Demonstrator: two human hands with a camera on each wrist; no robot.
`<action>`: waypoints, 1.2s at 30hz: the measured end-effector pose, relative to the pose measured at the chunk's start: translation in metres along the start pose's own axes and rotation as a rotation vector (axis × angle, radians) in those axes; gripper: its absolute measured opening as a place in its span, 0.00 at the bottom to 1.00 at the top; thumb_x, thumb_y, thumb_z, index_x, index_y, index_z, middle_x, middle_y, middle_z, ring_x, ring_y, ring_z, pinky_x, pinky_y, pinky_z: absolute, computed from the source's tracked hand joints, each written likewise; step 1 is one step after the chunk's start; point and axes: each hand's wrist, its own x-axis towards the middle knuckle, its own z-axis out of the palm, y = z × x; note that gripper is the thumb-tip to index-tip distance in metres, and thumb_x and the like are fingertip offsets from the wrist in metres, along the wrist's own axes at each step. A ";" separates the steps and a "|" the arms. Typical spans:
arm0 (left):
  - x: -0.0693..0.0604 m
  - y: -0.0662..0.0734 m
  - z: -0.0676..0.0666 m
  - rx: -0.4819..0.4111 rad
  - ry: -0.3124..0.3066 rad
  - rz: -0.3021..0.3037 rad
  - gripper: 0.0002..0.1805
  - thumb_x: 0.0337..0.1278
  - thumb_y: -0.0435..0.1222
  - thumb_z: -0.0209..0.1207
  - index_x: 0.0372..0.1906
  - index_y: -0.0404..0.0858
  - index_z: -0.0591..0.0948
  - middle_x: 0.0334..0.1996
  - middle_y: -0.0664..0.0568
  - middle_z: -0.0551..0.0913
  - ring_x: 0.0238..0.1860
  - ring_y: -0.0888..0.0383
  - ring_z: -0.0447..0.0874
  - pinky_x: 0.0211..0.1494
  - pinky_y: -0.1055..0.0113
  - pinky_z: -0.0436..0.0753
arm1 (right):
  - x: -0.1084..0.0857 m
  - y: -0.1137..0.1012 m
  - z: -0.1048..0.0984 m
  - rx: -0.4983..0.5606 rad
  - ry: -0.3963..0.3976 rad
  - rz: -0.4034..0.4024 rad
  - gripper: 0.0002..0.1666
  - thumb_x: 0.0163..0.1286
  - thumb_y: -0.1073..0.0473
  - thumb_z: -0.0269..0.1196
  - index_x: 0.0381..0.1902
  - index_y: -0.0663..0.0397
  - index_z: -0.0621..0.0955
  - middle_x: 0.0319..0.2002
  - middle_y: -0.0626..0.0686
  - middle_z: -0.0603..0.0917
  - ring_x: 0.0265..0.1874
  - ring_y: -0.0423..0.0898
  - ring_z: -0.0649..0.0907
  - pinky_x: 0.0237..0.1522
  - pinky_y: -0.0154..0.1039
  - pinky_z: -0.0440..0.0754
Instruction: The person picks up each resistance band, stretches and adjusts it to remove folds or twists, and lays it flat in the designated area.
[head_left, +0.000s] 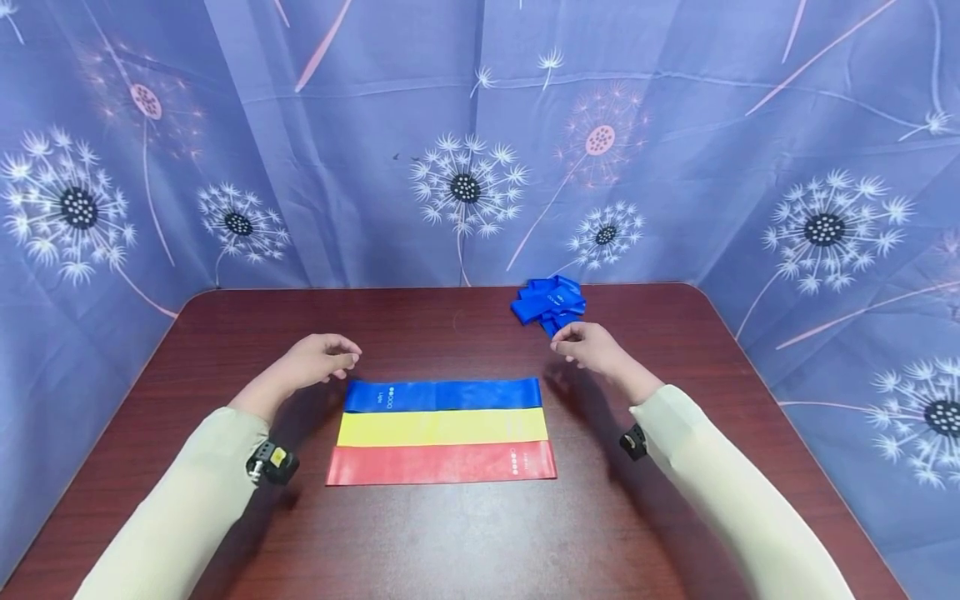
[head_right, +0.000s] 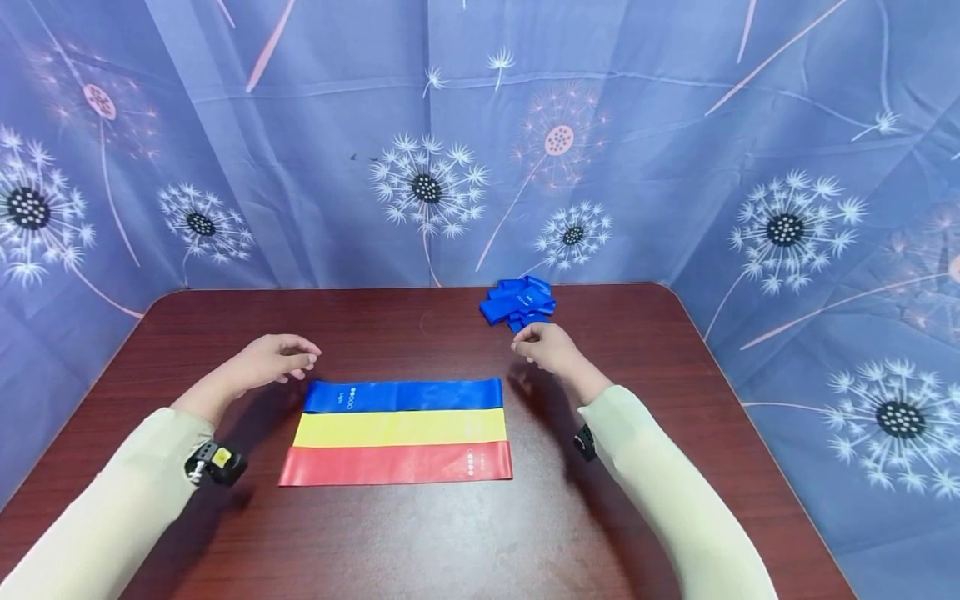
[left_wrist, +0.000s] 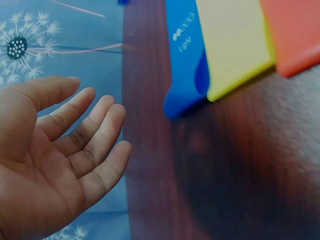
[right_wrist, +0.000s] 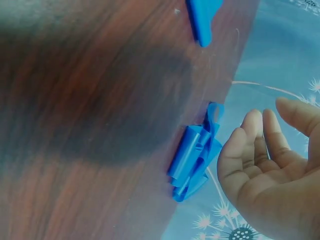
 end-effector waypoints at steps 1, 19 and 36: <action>0.002 0.002 0.000 -0.001 0.000 0.013 0.20 0.73 0.36 0.55 0.60 0.26 0.78 0.52 0.29 0.84 0.45 0.42 0.89 0.49 0.52 0.87 | 0.001 -0.001 -0.001 0.002 0.009 0.001 0.15 0.77 0.57 0.59 0.51 0.65 0.80 0.45 0.65 0.83 0.42 0.58 0.82 0.44 0.47 0.85; 0.023 0.027 0.002 -0.002 0.036 0.079 0.19 0.74 0.37 0.54 0.59 0.27 0.79 0.49 0.30 0.85 0.47 0.39 0.87 0.46 0.57 0.86 | 0.022 -0.004 0.004 0.028 0.106 -0.003 0.16 0.77 0.60 0.58 0.54 0.68 0.77 0.48 0.69 0.85 0.45 0.62 0.84 0.49 0.48 0.86; 0.044 0.034 0.019 -0.119 0.085 0.056 0.19 0.76 0.34 0.51 0.61 0.26 0.77 0.53 0.27 0.83 0.51 0.35 0.86 0.43 0.62 0.84 | 0.053 0.004 0.022 0.214 0.203 0.067 0.20 0.74 0.65 0.59 0.60 0.72 0.77 0.53 0.69 0.84 0.39 0.45 0.86 0.38 0.30 0.86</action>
